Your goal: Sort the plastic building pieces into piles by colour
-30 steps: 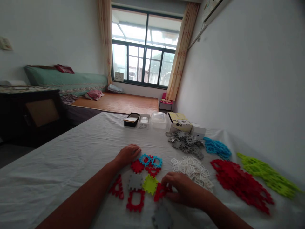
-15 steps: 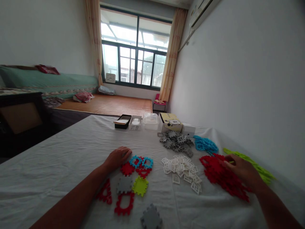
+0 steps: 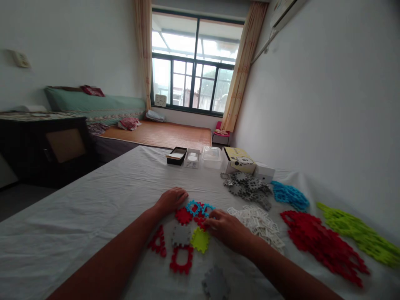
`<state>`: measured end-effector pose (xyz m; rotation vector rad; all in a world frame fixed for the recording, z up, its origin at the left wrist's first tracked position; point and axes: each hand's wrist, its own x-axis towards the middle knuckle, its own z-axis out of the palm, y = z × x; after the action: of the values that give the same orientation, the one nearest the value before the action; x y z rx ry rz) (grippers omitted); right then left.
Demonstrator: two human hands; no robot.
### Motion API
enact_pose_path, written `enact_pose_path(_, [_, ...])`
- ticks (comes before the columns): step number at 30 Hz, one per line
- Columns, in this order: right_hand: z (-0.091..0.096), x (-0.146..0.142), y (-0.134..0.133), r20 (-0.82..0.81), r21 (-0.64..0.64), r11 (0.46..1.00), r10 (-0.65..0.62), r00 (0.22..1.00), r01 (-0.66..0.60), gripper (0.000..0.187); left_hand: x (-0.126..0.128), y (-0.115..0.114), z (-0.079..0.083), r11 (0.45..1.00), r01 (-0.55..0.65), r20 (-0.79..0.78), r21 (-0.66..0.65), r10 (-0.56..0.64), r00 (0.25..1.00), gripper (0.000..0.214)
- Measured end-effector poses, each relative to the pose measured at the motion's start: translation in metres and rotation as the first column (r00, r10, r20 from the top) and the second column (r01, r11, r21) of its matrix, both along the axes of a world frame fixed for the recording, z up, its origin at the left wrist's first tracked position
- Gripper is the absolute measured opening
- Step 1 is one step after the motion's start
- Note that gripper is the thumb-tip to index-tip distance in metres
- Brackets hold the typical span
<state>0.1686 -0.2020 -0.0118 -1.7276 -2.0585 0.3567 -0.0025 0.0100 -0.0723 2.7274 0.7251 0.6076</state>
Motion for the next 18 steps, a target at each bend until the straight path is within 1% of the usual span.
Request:
enact_pose_path(3, [-0.002,-0.003,0.015,0.025,-0.010,1.000,-0.023,0.999,0.023,0.022,0.000,0.000,-0.001,0.999,0.033,0.014,0.023,-0.033,0.999,0.034])
enact_pose_path(5, [-0.002,-0.002,0.018,-0.003,0.001,1.000,-0.019,1.000,0.019,0.020,0.000,0.000,-0.001,0.999,0.040,0.015,0.027,-0.040,0.999,0.034])
enact_pose_path(8, [0.001,0.003,0.012,-0.134,-0.001,1.000,-0.017,0.991,0.017,0.020,0.001,0.001,-0.001,0.999,0.036,0.019,0.027,-0.037,0.999,0.033])
enact_pose_path(11, [0.006,0.023,-0.005,-0.243,-0.074,0.995,-0.089,0.966,0.073,0.024,0.001,0.001,-0.001,0.999,0.034,0.019,0.022,-0.034,0.999,0.033])
enact_pose_path(13, [0.009,0.052,-0.023,-0.240,-0.082,0.983,-0.178,0.954,0.163,0.027,0.000,0.001,-0.001,0.999,0.030,0.021,0.014,-0.030,0.999,0.034])
enact_pose_path(15, [0.011,0.094,-0.047,-0.175,-0.020,0.951,-0.308,0.935,0.309,0.030,0.000,0.000,0.000,1.000,0.028,0.021,0.007,-0.029,0.999,0.033])
enact_pose_path(16, [0.011,0.119,-0.061,-0.125,0.026,0.917,-0.392,0.911,0.398,0.031,0.000,0.000,0.001,1.000,0.028,0.019,0.004,-0.028,0.999,0.033])
enact_pose_path(17, [0.011,0.146,-0.078,-0.075,0.092,0.863,-0.492,0.867,0.497,0.032,0.001,0.000,0.001,1.000,0.027,0.017,0.003,-0.027,1.000,0.033])
enact_pose_path(18, [0.009,0.173,-0.095,-0.032,0.178,0.776,-0.610,0.792,0.605,0.033,0.001,0.000,0.002,1.000,0.021,0.016,0.003,-0.022,1.000,0.032])
